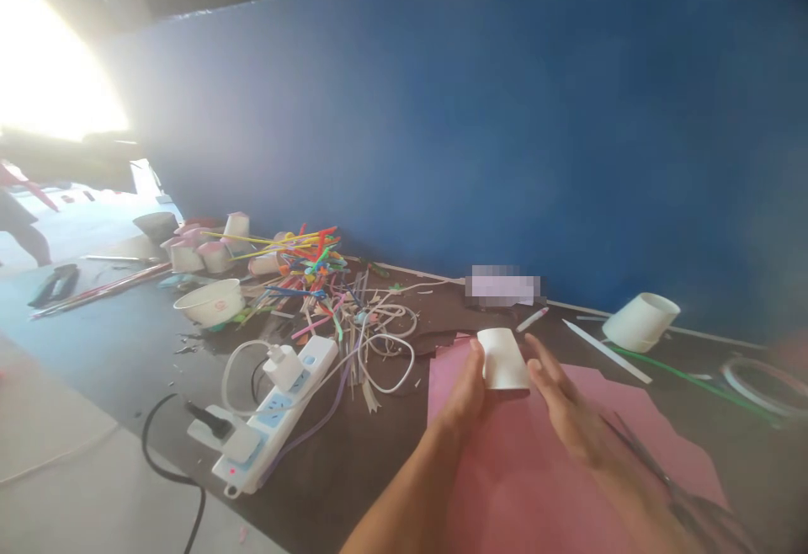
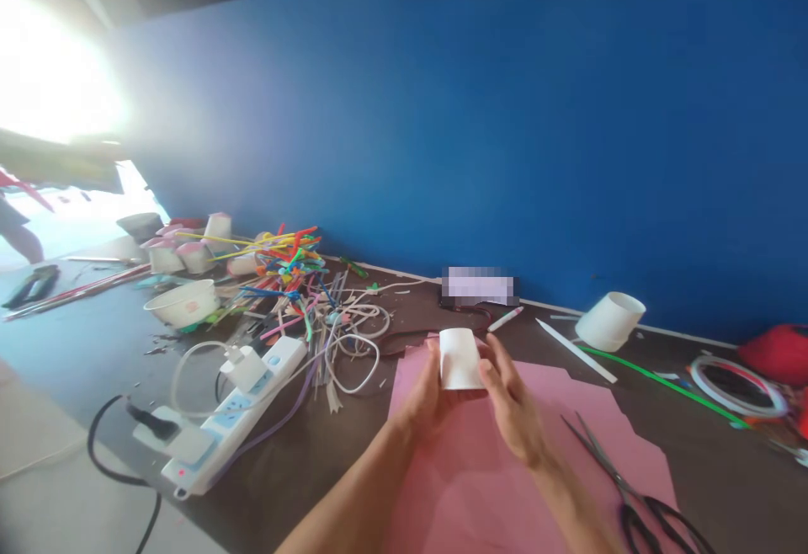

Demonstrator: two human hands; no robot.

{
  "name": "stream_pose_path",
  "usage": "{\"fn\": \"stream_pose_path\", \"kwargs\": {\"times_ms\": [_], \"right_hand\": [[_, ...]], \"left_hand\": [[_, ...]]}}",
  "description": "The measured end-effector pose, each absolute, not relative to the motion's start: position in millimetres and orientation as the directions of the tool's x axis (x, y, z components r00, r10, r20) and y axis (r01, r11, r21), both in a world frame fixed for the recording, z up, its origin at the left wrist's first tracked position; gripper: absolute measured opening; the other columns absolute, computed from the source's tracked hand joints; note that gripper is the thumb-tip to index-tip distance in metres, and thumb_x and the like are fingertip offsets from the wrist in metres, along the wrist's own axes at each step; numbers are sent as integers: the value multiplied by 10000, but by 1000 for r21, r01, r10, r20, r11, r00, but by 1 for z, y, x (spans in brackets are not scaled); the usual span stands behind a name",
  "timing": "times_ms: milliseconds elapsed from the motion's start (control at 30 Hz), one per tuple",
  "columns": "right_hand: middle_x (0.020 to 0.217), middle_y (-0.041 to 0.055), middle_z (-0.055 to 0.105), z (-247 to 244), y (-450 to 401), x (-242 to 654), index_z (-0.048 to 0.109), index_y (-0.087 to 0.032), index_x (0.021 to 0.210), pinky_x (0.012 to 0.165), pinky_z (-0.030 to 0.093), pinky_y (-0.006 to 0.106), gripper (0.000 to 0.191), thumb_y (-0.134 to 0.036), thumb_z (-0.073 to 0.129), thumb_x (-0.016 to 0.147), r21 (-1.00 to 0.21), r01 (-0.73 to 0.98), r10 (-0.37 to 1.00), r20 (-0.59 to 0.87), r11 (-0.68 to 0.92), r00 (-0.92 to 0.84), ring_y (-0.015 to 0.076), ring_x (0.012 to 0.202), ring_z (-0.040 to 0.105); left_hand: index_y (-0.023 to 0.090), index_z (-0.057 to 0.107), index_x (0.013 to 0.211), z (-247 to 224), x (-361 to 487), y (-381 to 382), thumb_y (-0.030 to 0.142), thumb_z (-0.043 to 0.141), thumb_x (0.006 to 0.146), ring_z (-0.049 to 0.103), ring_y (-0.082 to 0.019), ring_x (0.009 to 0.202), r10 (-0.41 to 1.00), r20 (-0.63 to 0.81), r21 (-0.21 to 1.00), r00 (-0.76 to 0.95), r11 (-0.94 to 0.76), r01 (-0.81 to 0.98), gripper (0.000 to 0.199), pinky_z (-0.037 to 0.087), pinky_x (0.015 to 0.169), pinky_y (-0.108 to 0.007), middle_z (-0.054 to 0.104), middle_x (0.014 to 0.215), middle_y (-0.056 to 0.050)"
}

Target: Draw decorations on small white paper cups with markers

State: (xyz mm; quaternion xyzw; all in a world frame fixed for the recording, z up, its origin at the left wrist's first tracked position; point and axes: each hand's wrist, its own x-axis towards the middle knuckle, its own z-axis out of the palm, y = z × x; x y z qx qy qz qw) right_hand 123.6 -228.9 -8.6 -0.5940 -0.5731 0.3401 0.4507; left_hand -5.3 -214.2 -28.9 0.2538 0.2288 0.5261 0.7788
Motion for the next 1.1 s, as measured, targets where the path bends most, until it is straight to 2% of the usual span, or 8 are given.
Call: {"fn": "stream_pose_path", "kwargs": {"times_ms": [133,267,533,600,733,933,1033,1100], "right_hand": [[1393,43,535,-12,-238,112,445,-280,1393,1061,428,400,546,-535,361,918,-905,374,979,198,203,-52,249,1326,448],[1425,77,495,-16,-241,110,404,-245,1419,1076,404,420,585,-529,386,907,-877,443,979,204,185,-4,255,1338,432],[1321,119,589,-15,-241,113,454,-222,1365,829,560,391,624,-549,501,836,-818,561,970,220,127,102,320,1190,573],[1309,127,593,-17,-240,114,463,-214,1351,832,554,413,637,-558,519,817,-792,595,958,256,133,126,333,1168,583],[1320,132,563,-28,-236,113,442,-210,1352,944,486,466,615,-511,529,823,-742,633,923,367,219,111,331,1208,537],[1255,139,508,-28,-237,113,408,-219,1370,910,477,457,679,-492,594,776,-701,634,870,486,327,88,326,1169,501],[1147,115,541,-15,-240,120,387,-219,1390,803,505,408,684,-521,544,796,-730,607,883,459,314,95,293,1045,553],[887,61,583,-6,-240,125,467,-203,1329,633,502,341,607,-540,495,824,-799,569,901,374,194,218,225,769,590]], "left_hand": [[222,634,1126,-31,-6,-220,559,580,796,606,-249,955,942,41,727,334,201,-657,474,461,826,-351,684,1044,-82],[176,641,1099,-34,-7,-217,507,639,768,595,-234,883,957,89,790,278,102,-604,468,438,763,-314,681,1017,-84],[241,661,1100,-35,-4,-216,411,621,778,579,-264,942,984,76,870,160,13,-493,367,423,780,-327,679,1072,-64],[235,657,1113,-36,-4,-218,411,609,786,583,-260,923,984,71,881,164,16,-474,375,422,760,-318,679,1073,-70],[237,617,1181,-40,-4,-220,425,627,780,583,-265,966,982,71,877,173,21,-480,443,422,768,-310,664,1113,-78],[235,623,1155,-41,-5,-217,411,667,750,593,-258,945,975,70,829,211,61,-557,444,418,787,-320,677,1074,-69],[220,655,1070,-39,-6,-214,467,650,747,587,-258,934,979,63,811,196,64,-581,407,410,792,-323,682,1027,-64],[209,662,1026,-38,-7,-214,490,673,715,572,-262,949,981,31,826,191,82,-557,419,405,796,-319,678,1019,-64]]}}
